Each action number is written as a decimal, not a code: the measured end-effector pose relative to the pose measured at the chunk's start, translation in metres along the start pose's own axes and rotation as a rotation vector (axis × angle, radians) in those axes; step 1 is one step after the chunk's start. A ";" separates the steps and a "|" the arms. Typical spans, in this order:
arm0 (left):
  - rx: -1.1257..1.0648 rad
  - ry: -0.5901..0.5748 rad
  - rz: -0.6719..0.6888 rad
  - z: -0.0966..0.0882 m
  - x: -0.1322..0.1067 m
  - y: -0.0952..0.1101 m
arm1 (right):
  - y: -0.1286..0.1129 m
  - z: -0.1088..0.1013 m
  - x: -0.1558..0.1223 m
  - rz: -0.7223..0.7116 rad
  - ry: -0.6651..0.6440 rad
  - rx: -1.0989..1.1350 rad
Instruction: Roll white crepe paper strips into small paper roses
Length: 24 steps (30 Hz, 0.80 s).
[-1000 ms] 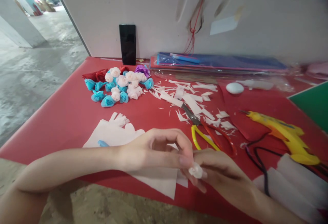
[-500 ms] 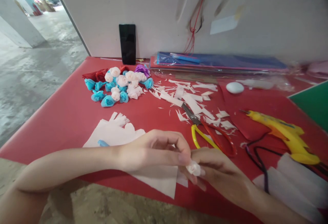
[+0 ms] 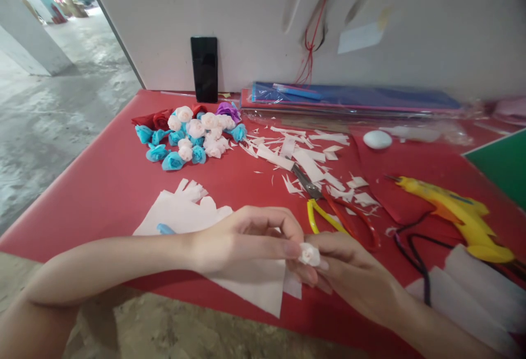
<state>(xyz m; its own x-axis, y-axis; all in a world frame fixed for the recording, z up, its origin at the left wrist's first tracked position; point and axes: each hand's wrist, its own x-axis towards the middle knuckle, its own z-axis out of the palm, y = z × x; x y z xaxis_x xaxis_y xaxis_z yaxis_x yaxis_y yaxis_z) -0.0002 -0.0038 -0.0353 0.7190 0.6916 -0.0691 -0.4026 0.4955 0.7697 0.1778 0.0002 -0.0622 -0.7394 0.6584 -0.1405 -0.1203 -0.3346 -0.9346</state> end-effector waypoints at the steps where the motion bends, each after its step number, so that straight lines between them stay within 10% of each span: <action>1: 0.016 -0.001 0.000 0.000 0.000 0.000 | 0.000 0.000 0.000 0.001 0.002 0.002; 24: 0.798 -0.233 0.170 0.003 0.000 0.014 | 0.001 -0.002 0.001 0.120 -0.302 0.088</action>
<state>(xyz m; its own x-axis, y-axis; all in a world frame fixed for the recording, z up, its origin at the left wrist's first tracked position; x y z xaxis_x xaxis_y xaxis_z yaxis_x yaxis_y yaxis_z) -0.0042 0.0013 -0.0222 0.8183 0.5539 0.1534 -0.0583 -0.1856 0.9809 0.1782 0.0018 -0.0638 -0.9130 0.3860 -0.1320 -0.0681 -0.4632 -0.8836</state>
